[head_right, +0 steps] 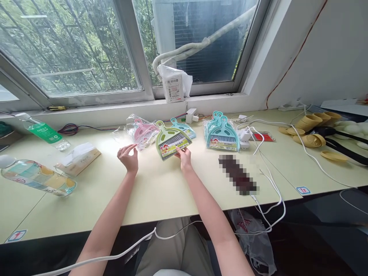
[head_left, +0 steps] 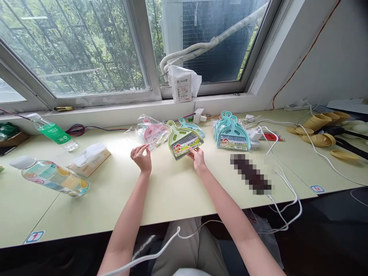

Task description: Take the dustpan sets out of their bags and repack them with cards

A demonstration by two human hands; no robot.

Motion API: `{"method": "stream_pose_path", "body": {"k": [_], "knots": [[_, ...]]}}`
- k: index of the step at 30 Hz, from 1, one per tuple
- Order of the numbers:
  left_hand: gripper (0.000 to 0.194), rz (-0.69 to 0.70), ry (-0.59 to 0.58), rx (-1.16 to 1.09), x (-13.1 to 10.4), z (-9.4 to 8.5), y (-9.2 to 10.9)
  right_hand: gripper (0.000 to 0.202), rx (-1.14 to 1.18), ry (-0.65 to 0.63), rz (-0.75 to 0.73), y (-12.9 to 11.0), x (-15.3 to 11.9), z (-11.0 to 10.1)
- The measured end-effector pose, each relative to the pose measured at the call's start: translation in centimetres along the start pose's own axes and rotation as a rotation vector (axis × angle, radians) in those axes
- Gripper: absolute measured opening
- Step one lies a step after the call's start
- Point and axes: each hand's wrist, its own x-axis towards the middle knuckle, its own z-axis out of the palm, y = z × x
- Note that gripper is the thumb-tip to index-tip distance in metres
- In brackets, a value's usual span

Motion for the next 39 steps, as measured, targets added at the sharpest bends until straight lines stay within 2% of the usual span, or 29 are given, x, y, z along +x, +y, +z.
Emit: {"method": "stream_pose_path", "body": {"k": [5,10,13,16,21,25,27,31,32,34,36,39], "knots": [[0.027,-0.095,0.017,-0.045,0.5,0.3,-1.5,0.020,-0.009,-0.002,-0.009,-0.6,0.1,-0.2],[0.028,-0.137,0.002,-0.119,0.7,0.3,-1.8,0.019,-0.130,-0.152,0.123,-0.5,-0.2,0.0],[0.028,-0.123,-0.003,-0.176,0.6,0.3,-1.7,0.016,-0.205,-0.199,0.199,0.1,-0.4,0.2],[0.029,-0.130,-0.028,-0.211,0.5,0.2,-1.3,0.013,-0.207,-0.167,0.222,0.9,-0.3,0.3],[0.029,-0.149,-0.151,-0.293,0.2,0.2,-0.5,0.015,-0.156,-0.191,0.201,1.3,-0.2,0.3],[0.024,-0.096,-0.217,-0.377,-0.3,-0.1,0.6,0.021,-0.159,-0.261,0.205,1.3,-0.8,0.7],[0.023,-0.074,-0.177,-0.344,-0.6,-0.4,1.2,0.024,-0.150,-0.275,0.189,1.4,-1.0,0.9],[0.019,-0.145,0.019,-0.136,-0.9,-0.8,2.2,0.024,-0.108,-0.252,0.152,1.6,-1.2,1.1],[0.024,-0.178,0.060,-0.125,-0.8,-0.8,2.2,0.024,-0.099,-0.244,0.141,1.6,-1.2,1.1],[0.048,-0.257,0.074,-0.242,-0.6,-0.4,2.0,0.025,-0.095,-0.237,0.122,1.6,-1.1,1.1],[0.059,-0.358,-0.064,-0.516,-0.3,0.1,1.6,0.025,-0.104,-0.239,0.113,1.6,-1.1,1.1],[0.056,-0.466,-0.434,-0.884,0.0,0.8,1.1,0.028,-0.114,-0.258,0.108,1.6,-1.2,1.2]]}}
